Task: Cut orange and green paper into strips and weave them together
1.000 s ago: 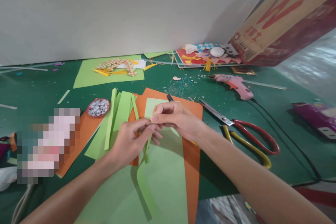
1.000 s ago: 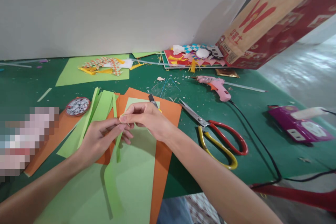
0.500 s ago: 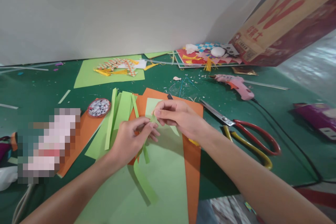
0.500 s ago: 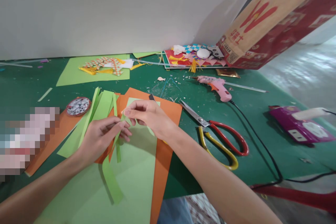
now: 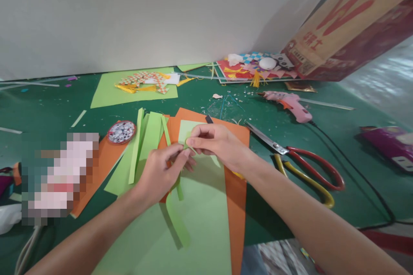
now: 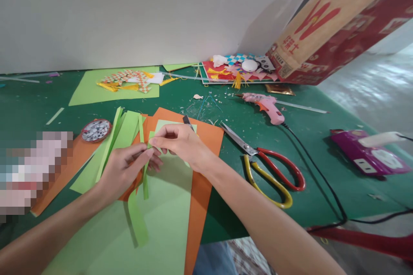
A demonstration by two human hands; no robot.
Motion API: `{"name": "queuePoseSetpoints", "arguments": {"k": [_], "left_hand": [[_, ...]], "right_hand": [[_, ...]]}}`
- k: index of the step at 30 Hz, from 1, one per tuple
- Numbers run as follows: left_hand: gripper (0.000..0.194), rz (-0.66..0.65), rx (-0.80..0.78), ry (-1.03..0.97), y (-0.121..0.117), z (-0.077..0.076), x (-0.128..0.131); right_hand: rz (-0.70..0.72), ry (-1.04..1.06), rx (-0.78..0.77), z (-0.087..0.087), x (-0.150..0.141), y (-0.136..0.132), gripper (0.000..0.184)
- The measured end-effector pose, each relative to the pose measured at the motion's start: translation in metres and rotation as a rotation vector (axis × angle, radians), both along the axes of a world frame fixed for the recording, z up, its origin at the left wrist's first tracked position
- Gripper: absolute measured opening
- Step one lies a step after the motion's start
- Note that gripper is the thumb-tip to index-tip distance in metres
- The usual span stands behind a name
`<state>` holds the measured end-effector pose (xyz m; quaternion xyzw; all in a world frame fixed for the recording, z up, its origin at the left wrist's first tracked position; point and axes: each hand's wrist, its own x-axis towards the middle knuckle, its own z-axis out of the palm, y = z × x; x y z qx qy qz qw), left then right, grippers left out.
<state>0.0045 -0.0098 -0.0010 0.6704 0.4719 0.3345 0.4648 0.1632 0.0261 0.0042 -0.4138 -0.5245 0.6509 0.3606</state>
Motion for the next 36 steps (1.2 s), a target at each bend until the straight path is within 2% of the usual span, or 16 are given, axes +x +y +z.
{"name": "queuePoseSetpoints", "arguments": {"k": [9,12,18,24,36], "left_hand": [[0.028,-0.030,0.005,0.067,-0.001,-0.005,0.002],[0.029,-0.028,-0.032,0.034,-0.001,-0.004,0.003],[0.027,-0.009,-0.084,-0.044,0.000,-0.002,0.003],[0.028,-0.030,-0.130,-0.019,0.001,-0.003,0.003],[0.027,-0.054,-0.172,-0.027,-0.001,-0.005,0.004]], "right_hand": [[-0.032,0.019,-0.021,-0.006,-0.004,0.000,0.026],[-0.050,0.027,-0.028,-0.006,-0.004,-0.001,0.027],[0.043,0.000,-0.025,-0.003,-0.003,-0.003,0.026],[-0.015,0.043,-0.045,-0.005,-0.005,-0.001,0.027],[-0.014,0.114,-0.113,-0.011,-0.008,-0.002,0.027]]}}
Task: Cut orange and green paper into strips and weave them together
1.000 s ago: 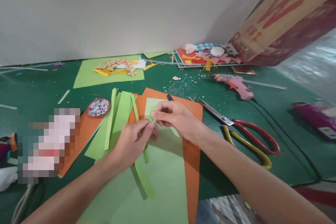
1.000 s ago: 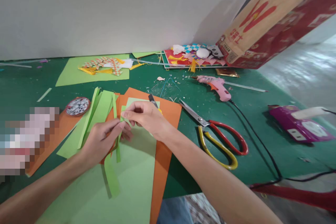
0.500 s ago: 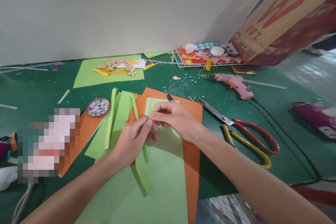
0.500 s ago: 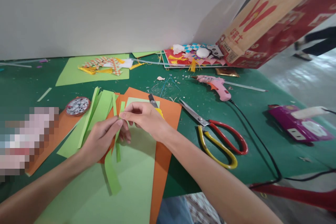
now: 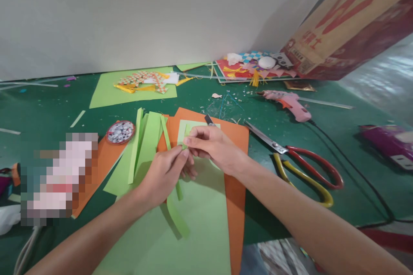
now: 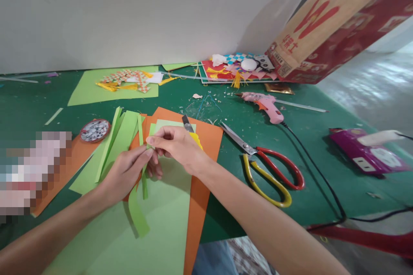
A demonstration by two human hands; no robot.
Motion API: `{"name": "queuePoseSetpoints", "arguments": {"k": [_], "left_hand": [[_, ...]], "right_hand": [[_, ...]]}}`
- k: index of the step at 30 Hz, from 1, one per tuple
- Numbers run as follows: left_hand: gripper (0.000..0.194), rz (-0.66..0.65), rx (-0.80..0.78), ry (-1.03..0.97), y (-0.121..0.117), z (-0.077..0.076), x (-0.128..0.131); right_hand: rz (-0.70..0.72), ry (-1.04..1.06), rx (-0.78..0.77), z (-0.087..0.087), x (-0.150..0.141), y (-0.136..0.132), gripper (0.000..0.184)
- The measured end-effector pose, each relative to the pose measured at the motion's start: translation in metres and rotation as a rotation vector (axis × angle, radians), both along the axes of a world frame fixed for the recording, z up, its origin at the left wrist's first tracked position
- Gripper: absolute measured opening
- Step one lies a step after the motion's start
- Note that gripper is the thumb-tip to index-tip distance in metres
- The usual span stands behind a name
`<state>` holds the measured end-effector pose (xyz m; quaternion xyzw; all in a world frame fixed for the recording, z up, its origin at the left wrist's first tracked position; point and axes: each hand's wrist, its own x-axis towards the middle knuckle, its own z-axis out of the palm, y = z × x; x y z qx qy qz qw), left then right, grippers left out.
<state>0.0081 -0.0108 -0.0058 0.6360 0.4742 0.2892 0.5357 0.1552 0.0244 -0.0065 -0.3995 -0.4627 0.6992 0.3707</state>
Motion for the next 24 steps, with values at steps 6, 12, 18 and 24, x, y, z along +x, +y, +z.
{"name": "queuePoseSetpoints", "arguments": {"k": [6,12,18,24], "left_hand": [[0.028,-0.002,-0.006,0.007,0.0003,0.0002,0.0004],[0.029,0.010,-0.048,-0.019,0.0003,0.0026,0.0011],[0.027,0.039,-0.086,-0.084,0.0005,0.0014,-0.0001],[0.029,0.016,-0.061,-0.042,0.0005,0.0022,0.0008]], "right_hand": [[-0.046,-0.021,0.002,0.0004,-0.0019,-0.0011,0.027],[-0.062,-0.050,0.000,0.0018,-0.0014,-0.0012,0.027],[0.038,-0.074,0.032,0.0044,0.0023,-0.0009,0.026],[0.031,-0.022,-0.002,0.0028,0.0006,-0.0013,0.030]]}}
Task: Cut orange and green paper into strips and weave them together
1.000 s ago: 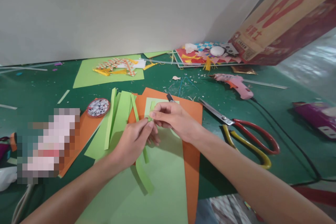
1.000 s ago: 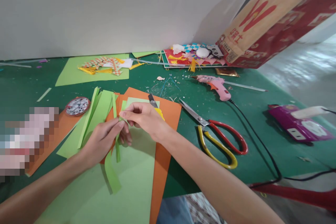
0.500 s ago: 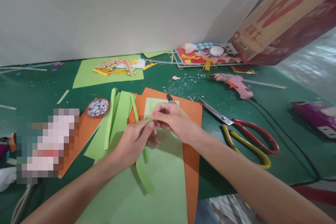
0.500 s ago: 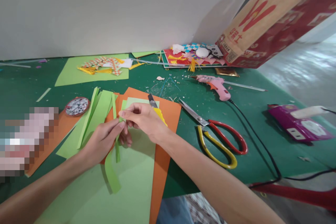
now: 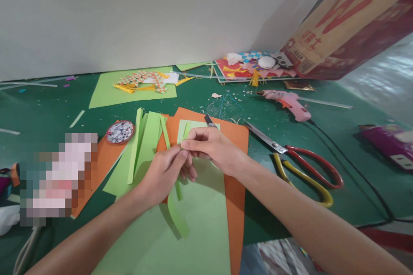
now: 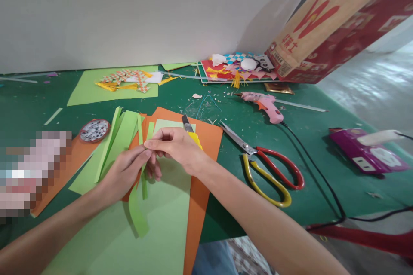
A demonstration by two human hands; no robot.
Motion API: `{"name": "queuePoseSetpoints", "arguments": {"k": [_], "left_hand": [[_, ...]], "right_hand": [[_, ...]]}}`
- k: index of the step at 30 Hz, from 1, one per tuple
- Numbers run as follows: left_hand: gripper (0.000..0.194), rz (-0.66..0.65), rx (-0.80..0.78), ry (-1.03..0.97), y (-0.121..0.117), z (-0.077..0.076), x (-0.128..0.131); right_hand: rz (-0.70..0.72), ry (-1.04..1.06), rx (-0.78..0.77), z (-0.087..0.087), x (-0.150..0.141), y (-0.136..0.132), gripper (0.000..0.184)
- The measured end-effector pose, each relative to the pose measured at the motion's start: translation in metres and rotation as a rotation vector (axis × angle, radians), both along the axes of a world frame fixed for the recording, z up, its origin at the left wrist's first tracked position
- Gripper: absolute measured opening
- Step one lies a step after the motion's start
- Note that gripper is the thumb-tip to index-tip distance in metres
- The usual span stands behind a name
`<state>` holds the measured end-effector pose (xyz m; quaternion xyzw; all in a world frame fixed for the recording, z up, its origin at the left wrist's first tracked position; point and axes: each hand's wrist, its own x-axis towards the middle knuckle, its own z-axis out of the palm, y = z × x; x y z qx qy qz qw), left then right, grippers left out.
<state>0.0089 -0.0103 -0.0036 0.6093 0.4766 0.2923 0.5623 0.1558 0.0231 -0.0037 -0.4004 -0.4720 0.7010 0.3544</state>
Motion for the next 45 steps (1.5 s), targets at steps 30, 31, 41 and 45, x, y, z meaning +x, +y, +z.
{"name": "queuePoseSetpoints", "arguments": {"k": [30,31,41,45], "left_hand": [[0.028,-0.021,-0.014,-0.044,0.000,0.002,0.000],[0.028,-0.025,-0.013,-0.035,0.000,0.002,0.001],[0.030,-0.025,-0.014,-0.011,0.000,0.002,0.001],[0.029,-0.017,-0.011,-0.015,0.000,0.002,0.001]], "right_hand": [[0.004,0.013,0.007,0.000,0.001,0.000,0.035],[0.013,0.042,-0.001,-0.001,0.000,0.000,0.035],[0.084,0.149,-0.002,-0.003,-0.003,-0.006,0.037],[0.067,0.144,-0.013,-0.005,-0.004,-0.006,0.037]]}}
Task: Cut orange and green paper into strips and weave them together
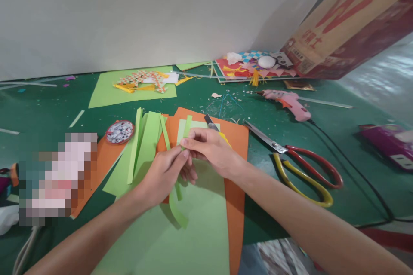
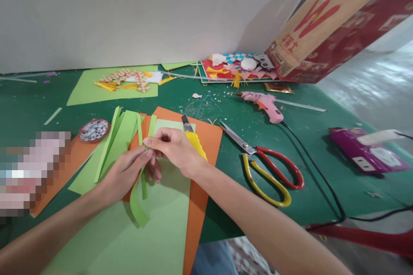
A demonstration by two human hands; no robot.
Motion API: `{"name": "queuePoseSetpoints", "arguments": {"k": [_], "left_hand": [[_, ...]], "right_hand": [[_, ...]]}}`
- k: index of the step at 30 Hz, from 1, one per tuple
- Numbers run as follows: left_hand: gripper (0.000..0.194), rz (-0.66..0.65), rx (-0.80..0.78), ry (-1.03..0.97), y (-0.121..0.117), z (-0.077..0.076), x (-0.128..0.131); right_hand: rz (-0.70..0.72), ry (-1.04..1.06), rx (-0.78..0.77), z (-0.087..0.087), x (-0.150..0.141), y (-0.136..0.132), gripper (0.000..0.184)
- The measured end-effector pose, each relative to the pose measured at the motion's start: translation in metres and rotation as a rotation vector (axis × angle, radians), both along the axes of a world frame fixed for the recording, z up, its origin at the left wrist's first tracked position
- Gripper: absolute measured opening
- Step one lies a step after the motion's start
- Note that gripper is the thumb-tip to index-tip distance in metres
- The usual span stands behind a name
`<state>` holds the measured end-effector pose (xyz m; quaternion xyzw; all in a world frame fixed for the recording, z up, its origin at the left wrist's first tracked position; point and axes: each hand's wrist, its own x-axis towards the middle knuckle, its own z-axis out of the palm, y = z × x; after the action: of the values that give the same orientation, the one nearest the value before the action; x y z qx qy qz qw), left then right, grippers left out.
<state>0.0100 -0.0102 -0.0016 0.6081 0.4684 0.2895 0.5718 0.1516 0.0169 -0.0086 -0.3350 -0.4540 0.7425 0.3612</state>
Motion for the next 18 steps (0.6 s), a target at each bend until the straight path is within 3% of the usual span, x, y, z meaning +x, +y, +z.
{"name": "queuePoseSetpoints", "arguments": {"k": [7,13,18], "left_hand": [[0.029,0.000,-0.008,-0.015,0.0005,-0.0016,-0.0008],[0.029,0.008,-0.062,-0.025,0.0002,0.0000,-0.0005],[0.028,0.037,-0.063,-0.090,-0.0002,0.0002,-0.0007]], "right_hand": [[-0.080,-0.064,0.031,0.0009,-0.0038,-0.0001,0.037],[-0.229,-0.193,0.114,0.0020,-0.0004,0.0030,0.032],[-0.121,-0.233,0.088,0.0062,0.0032,0.0045,0.026]]}}
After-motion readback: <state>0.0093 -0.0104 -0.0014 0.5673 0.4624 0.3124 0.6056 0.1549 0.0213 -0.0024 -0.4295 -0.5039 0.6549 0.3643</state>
